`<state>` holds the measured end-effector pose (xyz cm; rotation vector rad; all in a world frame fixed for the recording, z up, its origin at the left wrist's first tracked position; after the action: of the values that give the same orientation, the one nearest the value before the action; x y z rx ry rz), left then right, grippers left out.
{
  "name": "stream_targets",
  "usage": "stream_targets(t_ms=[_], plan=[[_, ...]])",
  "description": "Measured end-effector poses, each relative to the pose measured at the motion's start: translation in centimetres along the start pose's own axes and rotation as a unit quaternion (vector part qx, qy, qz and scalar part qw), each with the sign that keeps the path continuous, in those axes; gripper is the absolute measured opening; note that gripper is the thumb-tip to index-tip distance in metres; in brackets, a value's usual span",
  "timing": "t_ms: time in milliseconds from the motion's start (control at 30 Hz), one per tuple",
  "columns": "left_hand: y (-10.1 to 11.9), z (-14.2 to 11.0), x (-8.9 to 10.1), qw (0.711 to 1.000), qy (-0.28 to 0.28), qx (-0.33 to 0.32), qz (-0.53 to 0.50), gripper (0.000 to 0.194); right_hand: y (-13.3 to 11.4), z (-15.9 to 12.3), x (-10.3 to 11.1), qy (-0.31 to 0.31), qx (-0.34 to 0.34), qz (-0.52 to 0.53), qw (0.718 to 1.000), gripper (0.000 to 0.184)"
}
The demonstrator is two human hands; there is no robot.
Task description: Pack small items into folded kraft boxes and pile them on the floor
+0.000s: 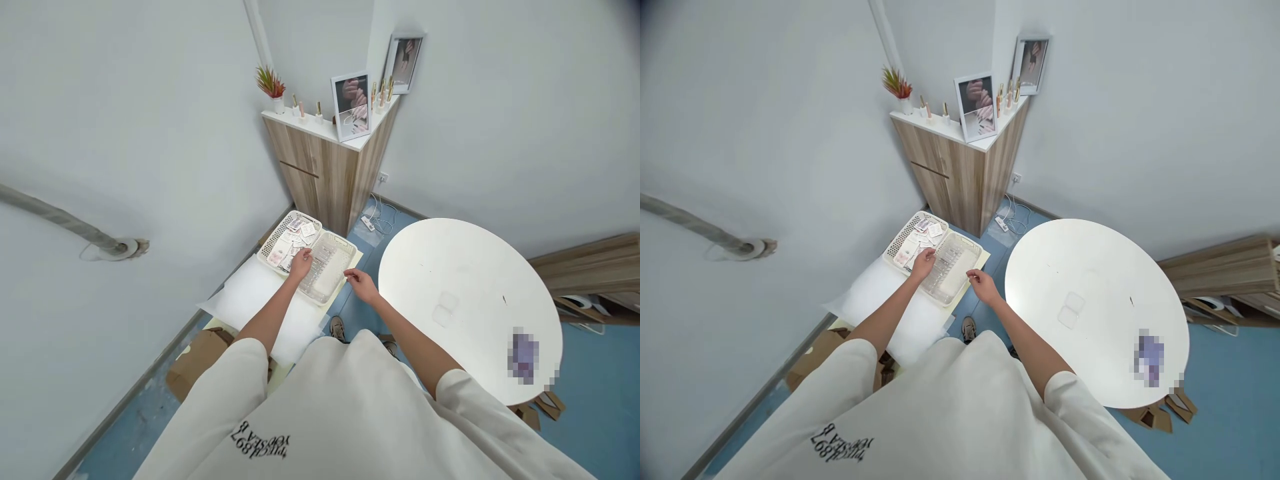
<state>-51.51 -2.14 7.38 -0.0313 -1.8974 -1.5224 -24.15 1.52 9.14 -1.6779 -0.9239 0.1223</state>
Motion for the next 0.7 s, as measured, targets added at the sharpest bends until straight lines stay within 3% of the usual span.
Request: stream_targets(t_ms=[233, 433, 700], plan=[[-2.3, 7.3, 0.5, 0.996, -0.010, 0.010, 0.088, 0.039, -1.0, 2.7, -0.3, 0.025, -0.023, -0.025, 0.999, 0.031], [-3.4, 12.9, -0.2, 0.985, -0.038, -0.041, 0.161, 0.040, -0.8, 4.4, -0.3, 0.035, -0.044, -0.024, 0.998, 0.031], [-3.6, 16.0, -1.6, 0.952, -0.110, -0.107, 0.264, 0.033, -0.5, 5.1, 0.7, 0.044, -0.075, -0.030, 0.996, 0.031]])
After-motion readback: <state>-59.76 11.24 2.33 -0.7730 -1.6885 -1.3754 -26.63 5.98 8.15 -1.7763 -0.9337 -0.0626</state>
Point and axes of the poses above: each hand's wrist, its own z-axis towards the middle knuckle, its own x-axis out of the back of the hand, y = z × x, the point moved 4 cm from there along z, towards the middle knuckle, and after that the axes turned 7 degrees about -x, right-handed, at the moved point
